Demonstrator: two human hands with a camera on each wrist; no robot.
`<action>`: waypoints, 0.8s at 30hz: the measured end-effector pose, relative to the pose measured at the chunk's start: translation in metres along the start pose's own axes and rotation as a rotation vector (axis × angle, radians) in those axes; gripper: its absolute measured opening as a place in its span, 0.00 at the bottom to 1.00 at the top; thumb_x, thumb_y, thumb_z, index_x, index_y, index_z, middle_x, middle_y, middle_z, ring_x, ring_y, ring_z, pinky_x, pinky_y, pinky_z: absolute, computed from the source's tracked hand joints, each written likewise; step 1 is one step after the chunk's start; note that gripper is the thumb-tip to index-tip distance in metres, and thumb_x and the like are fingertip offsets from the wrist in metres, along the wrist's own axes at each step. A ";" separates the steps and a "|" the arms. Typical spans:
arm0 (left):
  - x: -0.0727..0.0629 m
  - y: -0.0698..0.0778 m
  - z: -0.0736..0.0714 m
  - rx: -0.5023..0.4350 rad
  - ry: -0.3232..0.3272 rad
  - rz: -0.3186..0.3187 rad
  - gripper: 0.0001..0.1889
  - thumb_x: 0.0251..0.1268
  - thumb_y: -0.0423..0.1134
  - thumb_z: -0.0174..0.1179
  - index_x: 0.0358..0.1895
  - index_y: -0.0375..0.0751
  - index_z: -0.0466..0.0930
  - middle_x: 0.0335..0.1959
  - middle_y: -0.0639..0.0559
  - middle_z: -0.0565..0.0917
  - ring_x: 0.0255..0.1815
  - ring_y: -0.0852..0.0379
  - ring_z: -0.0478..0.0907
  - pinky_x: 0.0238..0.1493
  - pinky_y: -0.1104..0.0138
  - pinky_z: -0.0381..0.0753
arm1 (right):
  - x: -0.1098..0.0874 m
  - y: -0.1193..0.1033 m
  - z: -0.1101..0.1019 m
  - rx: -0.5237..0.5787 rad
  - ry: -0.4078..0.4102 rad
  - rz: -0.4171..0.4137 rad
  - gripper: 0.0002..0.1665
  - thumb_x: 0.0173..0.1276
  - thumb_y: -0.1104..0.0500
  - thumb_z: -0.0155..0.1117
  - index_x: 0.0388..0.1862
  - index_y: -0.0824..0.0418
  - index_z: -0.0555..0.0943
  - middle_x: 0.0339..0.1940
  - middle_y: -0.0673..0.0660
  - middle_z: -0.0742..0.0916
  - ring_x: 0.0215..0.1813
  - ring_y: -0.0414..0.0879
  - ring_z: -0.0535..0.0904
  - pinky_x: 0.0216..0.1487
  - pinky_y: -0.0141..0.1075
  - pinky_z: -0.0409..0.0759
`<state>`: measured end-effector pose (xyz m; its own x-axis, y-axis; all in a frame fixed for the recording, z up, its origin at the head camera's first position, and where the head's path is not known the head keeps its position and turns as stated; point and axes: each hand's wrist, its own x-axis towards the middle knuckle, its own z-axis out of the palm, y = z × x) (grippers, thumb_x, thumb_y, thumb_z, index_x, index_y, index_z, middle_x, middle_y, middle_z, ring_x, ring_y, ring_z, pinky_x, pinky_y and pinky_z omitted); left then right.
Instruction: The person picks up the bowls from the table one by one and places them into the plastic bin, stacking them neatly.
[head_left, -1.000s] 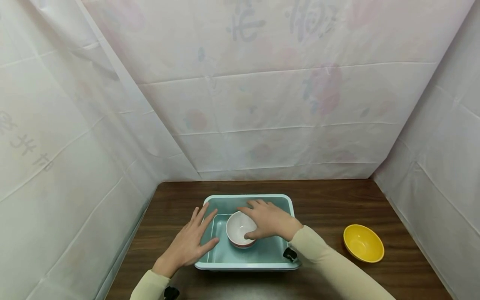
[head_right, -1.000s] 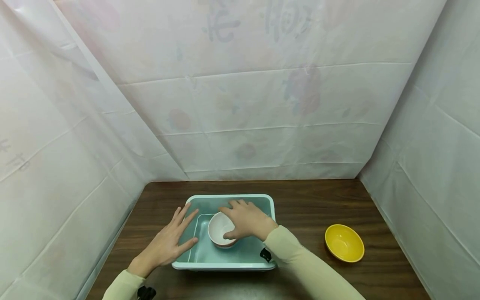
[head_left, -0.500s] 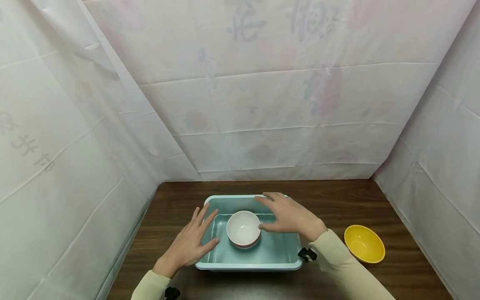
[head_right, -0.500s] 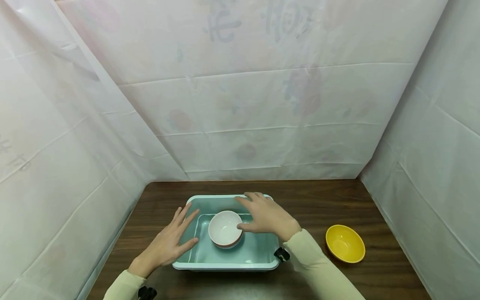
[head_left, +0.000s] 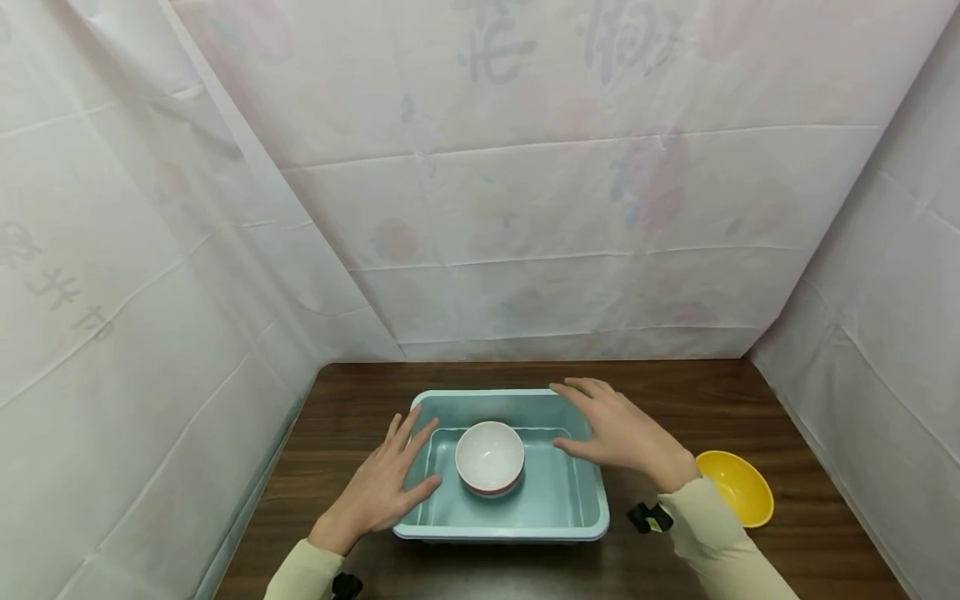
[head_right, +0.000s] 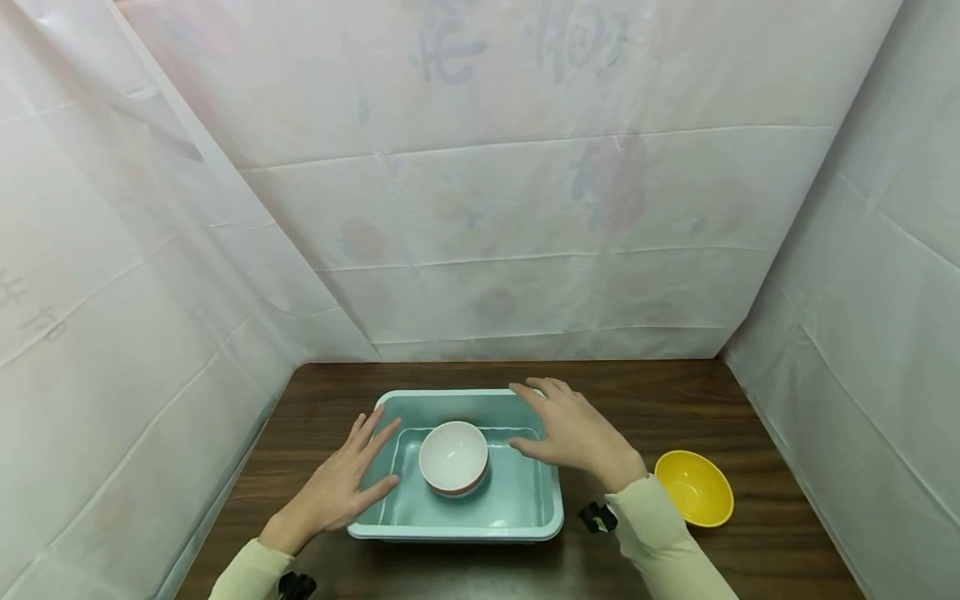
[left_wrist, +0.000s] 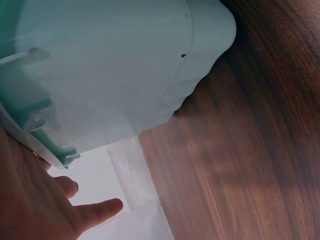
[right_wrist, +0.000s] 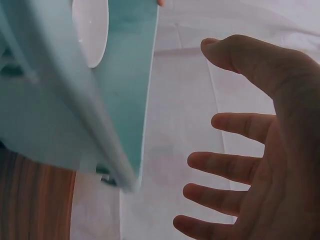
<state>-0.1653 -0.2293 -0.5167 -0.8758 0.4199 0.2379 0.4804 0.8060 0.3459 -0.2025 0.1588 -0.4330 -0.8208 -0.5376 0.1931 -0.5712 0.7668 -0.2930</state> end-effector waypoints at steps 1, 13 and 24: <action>0.000 0.000 0.000 0.000 0.000 0.000 0.41 0.73 0.64 0.56 0.83 0.53 0.56 0.86 0.43 0.47 0.83 0.29 0.47 0.60 0.29 0.72 | -0.003 0.003 0.000 0.003 0.011 0.008 0.48 0.65 0.36 0.72 0.79 0.52 0.69 0.75 0.62 0.75 0.74 0.61 0.72 0.67 0.64 0.74; -0.001 0.001 -0.001 -0.005 0.000 0.000 0.41 0.73 0.64 0.56 0.83 0.53 0.56 0.86 0.44 0.47 0.83 0.29 0.46 0.60 0.29 0.72 | -0.039 0.035 0.010 0.048 0.083 0.139 0.48 0.65 0.39 0.73 0.79 0.55 0.68 0.74 0.66 0.75 0.73 0.68 0.70 0.64 0.67 0.73; -0.001 0.002 -0.001 -0.011 0.000 -0.002 0.41 0.73 0.64 0.56 0.83 0.54 0.55 0.86 0.44 0.47 0.83 0.30 0.47 0.60 0.29 0.71 | -0.071 0.057 0.014 0.025 0.136 0.220 0.46 0.65 0.41 0.74 0.77 0.57 0.70 0.72 0.69 0.76 0.71 0.70 0.70 0.63 0.69 0.73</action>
<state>-0.1631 -0.2288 -0.5152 -0.8767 0.4187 0.2370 0.4794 0.8021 0.3561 -0.1766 0.2356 -0.4764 -0.9198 -0.3054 0.2462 -0.3799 0.8502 -0.3646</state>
